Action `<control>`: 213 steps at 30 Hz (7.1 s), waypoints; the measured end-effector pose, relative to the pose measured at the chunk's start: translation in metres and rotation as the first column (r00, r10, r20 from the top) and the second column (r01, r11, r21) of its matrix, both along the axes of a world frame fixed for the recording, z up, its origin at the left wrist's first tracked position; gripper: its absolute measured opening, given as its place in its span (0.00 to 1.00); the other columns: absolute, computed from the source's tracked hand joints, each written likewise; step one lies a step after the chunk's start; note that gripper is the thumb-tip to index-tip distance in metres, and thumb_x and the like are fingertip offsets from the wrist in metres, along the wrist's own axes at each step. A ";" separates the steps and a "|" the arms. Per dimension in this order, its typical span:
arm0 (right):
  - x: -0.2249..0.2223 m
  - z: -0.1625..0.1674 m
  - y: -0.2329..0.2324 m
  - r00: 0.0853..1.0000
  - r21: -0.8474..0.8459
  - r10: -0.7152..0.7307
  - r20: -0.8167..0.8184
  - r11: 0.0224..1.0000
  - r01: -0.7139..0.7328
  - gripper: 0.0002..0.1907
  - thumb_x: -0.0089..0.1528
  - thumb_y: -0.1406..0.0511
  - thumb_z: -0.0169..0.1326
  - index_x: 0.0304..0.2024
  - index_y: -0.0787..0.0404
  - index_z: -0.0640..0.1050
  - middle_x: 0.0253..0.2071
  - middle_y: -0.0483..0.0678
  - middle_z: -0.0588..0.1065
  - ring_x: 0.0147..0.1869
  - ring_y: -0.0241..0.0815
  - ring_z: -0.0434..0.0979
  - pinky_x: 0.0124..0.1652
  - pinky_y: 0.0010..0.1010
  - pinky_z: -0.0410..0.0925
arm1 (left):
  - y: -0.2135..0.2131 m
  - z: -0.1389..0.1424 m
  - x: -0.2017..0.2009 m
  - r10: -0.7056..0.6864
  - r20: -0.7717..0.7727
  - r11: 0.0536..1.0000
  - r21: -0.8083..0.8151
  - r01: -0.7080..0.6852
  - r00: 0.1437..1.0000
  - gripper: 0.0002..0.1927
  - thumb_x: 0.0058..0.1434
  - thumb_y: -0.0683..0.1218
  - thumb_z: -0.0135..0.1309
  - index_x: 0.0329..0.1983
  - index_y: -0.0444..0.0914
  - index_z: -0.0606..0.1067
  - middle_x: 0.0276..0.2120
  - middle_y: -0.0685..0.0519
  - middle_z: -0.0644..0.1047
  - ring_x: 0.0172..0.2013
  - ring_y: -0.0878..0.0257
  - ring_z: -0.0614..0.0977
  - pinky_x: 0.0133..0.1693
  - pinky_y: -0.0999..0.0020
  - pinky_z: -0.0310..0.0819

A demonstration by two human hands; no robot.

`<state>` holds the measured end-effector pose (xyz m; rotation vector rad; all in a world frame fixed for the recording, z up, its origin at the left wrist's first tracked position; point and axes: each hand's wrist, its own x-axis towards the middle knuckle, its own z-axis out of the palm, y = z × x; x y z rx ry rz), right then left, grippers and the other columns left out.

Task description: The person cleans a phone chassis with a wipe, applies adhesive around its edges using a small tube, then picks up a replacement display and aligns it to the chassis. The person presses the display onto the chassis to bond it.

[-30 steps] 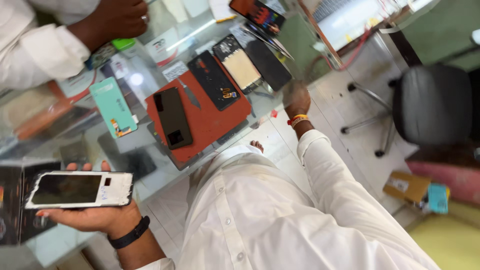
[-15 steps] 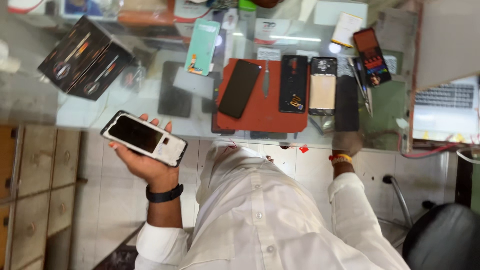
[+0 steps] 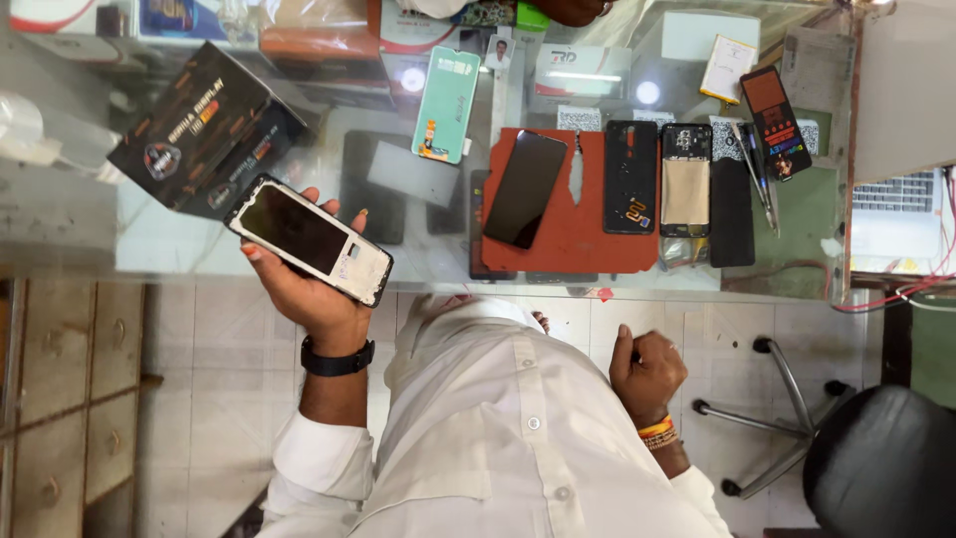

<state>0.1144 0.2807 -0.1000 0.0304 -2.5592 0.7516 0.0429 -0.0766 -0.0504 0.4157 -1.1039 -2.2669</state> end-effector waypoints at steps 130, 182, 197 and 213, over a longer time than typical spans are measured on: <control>-0.082 0.098 -0.047 0.873 -0.854 0.120 -0.473 0.178 -0.488 0.34 0.68 0.67 0.58 0.72 0.66 0.60 0.66 0.65 0.68 0.67 0.58 0.75 0.67 0.55 0.71 | 0.090 -0.007 -0.075 -0.656 -0.450 0.669 0.025 0.743 0.606 0.40 0.72 0.57 0.58 0.78 0.43 0.52 0.68 0.40 0.67 0.68 0.48 0.70 0.71 0.34 0.62; -0.052 0.073 -0.045 0.925 -0.880 0.279 -0.257 0.328 -0.343 0.35 0.67 0.64 0.61 0.70 0.71 0.61 0.64 0.62 0.69 0.67 0.53 0.75 0.65 0.50 0.73 | 0.093 -0.012 -0.079 -0.704 -0.495 0.620 -0.081 0.780 0.509 0.42 0.69 0.56 0.61 0.78 0.42 0.52 0.67 0.41 0.67 0.70 0.46 0.68 0.73 0.35 0.60; -0.080 0.066 -0.021 0.866 -0.923 0.421 -0.269 0.144 -0.356 0.43 0.62 0.69 0.63 0.73 0.66 0.55 0.69 0.65 0.67 0.73 0.60 0.72 0.70 0.54 0.70 | 0.103 0.007 -0.081 -0.829 -0.248 0.560 -0.369 0.742 0.502 0.42 0.73 0.53 0.59 0.79 0.35 0.51 0.64 0.46 0.69 0.67 0.56 0.73 0.73 0.54 0.67; -0.087 0.065 -0.015 0.889 -0.913 0.388 -0.243 0.218 -0.345 0.47 0.62 0.66 0.64 0.76 0.66 0.53 0.69 0.66 0.67 0.71 0.58 0.74 0.70 0.50 0.70 | 0.107 0.009 -0.084 -0.852 -0.170 0.512 -0.465 0.722 0.495 0.39 0.75 0.50 0.57 0.80 0.35 0.51 0.64 0.48 0.69 0.65 0.60 0.74 0.64 0.65 0.75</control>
